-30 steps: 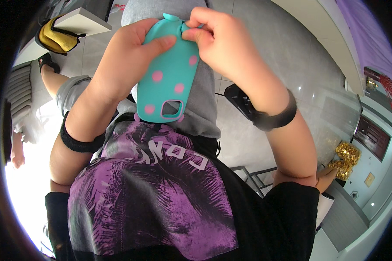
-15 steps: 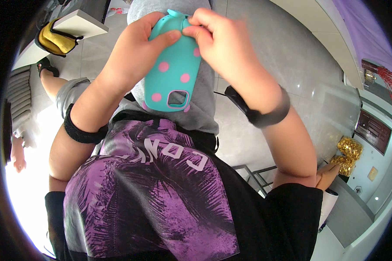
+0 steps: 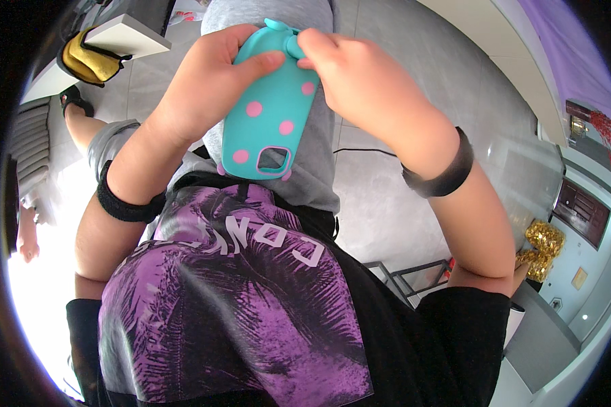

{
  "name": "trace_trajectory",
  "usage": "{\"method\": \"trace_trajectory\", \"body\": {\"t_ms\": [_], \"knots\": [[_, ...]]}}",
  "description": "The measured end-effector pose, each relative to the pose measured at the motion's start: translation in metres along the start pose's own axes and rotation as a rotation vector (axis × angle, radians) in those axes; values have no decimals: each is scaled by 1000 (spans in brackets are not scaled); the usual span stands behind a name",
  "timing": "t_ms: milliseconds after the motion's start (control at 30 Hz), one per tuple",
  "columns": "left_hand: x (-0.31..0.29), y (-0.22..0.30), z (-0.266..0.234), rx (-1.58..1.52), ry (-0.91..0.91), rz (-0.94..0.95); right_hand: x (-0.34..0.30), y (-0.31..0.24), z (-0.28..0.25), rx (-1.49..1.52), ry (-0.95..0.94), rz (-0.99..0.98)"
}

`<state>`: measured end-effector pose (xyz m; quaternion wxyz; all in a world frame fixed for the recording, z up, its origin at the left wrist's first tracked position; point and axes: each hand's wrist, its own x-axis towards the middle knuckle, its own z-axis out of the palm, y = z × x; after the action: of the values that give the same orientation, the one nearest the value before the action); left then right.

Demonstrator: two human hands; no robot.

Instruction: The person removes a broken tab from a teal phone case, then applies glue from a small bottle to the broken area. The person holds the case and applies glue to the interior edge where the tab was removed.

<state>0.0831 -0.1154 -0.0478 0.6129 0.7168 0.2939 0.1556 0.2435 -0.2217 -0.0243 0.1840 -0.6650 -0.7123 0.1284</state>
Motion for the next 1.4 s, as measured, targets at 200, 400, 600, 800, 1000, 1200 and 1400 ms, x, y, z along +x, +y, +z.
{"method": "trace_trajectory", "body": {"t_ms": [200, 400, 600, 800, 1000, 1200, 1400], "knots": [[-3, 2, 1, 48, 14, -36, -1, -6, 6, 214, 73, 64], [-8, 2, 7, 158, 88, 65, 0, -15, 12, 275, 145, 189], [-12, 1, 5, 77, 159, 123, 8, -19, 10, 344, 155, 233], [-15, -2, -1, 4, 164, 181, 21, -18, 15, 210, 236, 109], [-17, -2, -8, -27, 148, 167, 24, -16, 17, 275, 237, 132], [-14, 1, -13, 197, 239, 209, 26, -19, 18, 230, 250, 122], [-1, 5, -18, -37, 125, -30, 26, -19, 16, 40, 260, 30]]}}
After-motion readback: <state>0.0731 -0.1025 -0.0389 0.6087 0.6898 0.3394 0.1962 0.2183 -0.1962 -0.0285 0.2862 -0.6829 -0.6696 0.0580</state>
